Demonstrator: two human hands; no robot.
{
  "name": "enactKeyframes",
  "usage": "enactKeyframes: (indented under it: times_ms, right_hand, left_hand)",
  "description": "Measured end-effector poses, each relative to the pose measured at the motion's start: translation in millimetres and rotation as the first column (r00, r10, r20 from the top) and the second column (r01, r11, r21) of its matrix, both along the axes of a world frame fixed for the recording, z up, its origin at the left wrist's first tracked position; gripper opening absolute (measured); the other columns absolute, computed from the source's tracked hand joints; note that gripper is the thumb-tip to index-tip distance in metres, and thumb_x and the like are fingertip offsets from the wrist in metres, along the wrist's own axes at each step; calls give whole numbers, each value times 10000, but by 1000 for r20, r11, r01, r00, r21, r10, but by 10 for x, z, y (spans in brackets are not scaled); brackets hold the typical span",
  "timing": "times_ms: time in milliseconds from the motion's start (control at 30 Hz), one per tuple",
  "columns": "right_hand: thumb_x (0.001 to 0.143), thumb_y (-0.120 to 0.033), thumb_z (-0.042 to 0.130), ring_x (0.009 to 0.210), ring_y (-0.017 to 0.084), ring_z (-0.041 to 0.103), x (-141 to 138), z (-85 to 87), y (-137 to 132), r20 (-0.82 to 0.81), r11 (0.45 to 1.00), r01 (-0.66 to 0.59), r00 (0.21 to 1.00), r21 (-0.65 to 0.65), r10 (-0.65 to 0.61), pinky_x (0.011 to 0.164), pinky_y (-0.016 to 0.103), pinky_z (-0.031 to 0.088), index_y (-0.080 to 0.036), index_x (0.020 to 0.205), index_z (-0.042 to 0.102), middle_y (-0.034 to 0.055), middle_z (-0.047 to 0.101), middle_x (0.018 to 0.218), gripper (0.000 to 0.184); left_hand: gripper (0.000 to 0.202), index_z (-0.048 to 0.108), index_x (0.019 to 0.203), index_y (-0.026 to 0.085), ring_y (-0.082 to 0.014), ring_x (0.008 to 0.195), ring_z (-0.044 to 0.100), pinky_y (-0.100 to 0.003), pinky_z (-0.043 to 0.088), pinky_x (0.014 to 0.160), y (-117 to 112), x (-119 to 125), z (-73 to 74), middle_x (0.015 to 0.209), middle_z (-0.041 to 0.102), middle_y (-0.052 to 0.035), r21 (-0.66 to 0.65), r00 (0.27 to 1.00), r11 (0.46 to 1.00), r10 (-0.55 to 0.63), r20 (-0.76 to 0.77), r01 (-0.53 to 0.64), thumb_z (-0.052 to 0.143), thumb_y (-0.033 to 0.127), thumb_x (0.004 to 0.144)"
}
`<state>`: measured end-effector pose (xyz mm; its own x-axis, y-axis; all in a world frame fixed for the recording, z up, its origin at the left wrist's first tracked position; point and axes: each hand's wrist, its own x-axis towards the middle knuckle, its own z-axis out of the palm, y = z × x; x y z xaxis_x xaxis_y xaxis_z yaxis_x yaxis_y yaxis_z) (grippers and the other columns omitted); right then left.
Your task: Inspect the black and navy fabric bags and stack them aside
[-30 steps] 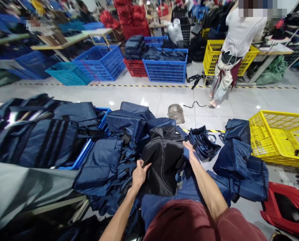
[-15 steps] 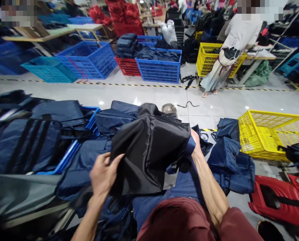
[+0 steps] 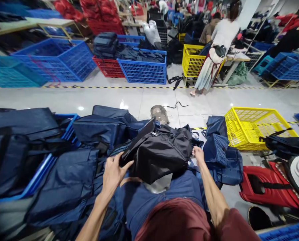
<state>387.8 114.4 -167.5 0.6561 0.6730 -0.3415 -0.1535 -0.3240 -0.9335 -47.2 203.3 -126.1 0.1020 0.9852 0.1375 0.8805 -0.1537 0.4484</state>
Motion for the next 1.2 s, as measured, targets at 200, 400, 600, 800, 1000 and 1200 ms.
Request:
enactKeyframes:
  times_ms: [200, 400, 600, 800, 1000, 1200]
  right_hand:
    - [896, -718, 766, 1418, 300, 670, -8, 618, 211, 130, 949, -289, 953, 125, 273, 1226, 461, 520, -299, 1501, 691, 90, 718, 1520, 740]
    - [869, -640, 792, 1303, 347, 725, -641, 1115, 238, 337, 975, -219, 921, 31, 196, 1217, 518, 516, -232, 1353, 792, 114, 798, 1363, 633]
    - [965, -601, 720, 1368, 292, 689, -853, 1045, 343, 411, 956, -226, 902, 187, 133, 1207, 439, 528, -263, 1464, 730, 71, 744, 1480, 603]
    - [935, -635, 677, 1224, 329, 760, -1103, 269, 541, 250, 925, -376, 902, 55, 352, 1170, 500, 545, -241, 1271, 812, 93, 830, 1281, 535]
    - [983, -636, 681, 1236, 283, 744, -801, 385, 551, 346, 921, -311, 912, 235, 220, 1145, 411, 554, -259, 1448, 737, 71, 788, 1395, 601]
    - [943, -685, 644, 1140, 312, 763, -919, 328, 762, 334, 916, -386, 882, 110, 332, 1100, 462, 568, -241, 1181, 815, 82, 839, 1226, 532]
  left_hand:
    - [640, 522, 1628, 248, -327, 1199, 754, -394, 583, 980, 471, -58, 138, 1337, 772, -131, -158, 957, 945, -275, 94, 287, 592, 398, 1009]
    - [537, 729, 1497, 228, -291, 857, 796, -314, 534, 774, 202, -190, 325, 981, 848, -123, -90, 984, 986, -147, -98, 139, 450, 367, 1060]
    - [502, 775, 1436, 260, -273, 909, 806, -297, 546, 780, -230, -654, 239, 1128, 864, -77, -63, 995, 996, 67, 68, -63, 579, 402, 997]
    - [364, 871, 1198, 273, -322, 1124, 807, -307, 598, 858, -503, -321, -351, 1112, 868, -60, -466, 991, 883, 19, 136, 47, 617, 427, 988]
    - [416, 836, 1334, 383, -257, 1055, 791, -289, 583, 891, -591, -470, -343, 1412, 787, -31, -385, 986, 916, -152, -68, 114, 597, 268, 1014]
    - [602, 854, 1289, 404, -155, 758, 725, -221, 469, 664, -527, -699, -150, 1318, 816, -49, -286, 913, 955, -180, -367, 73, 559, 18, 934]
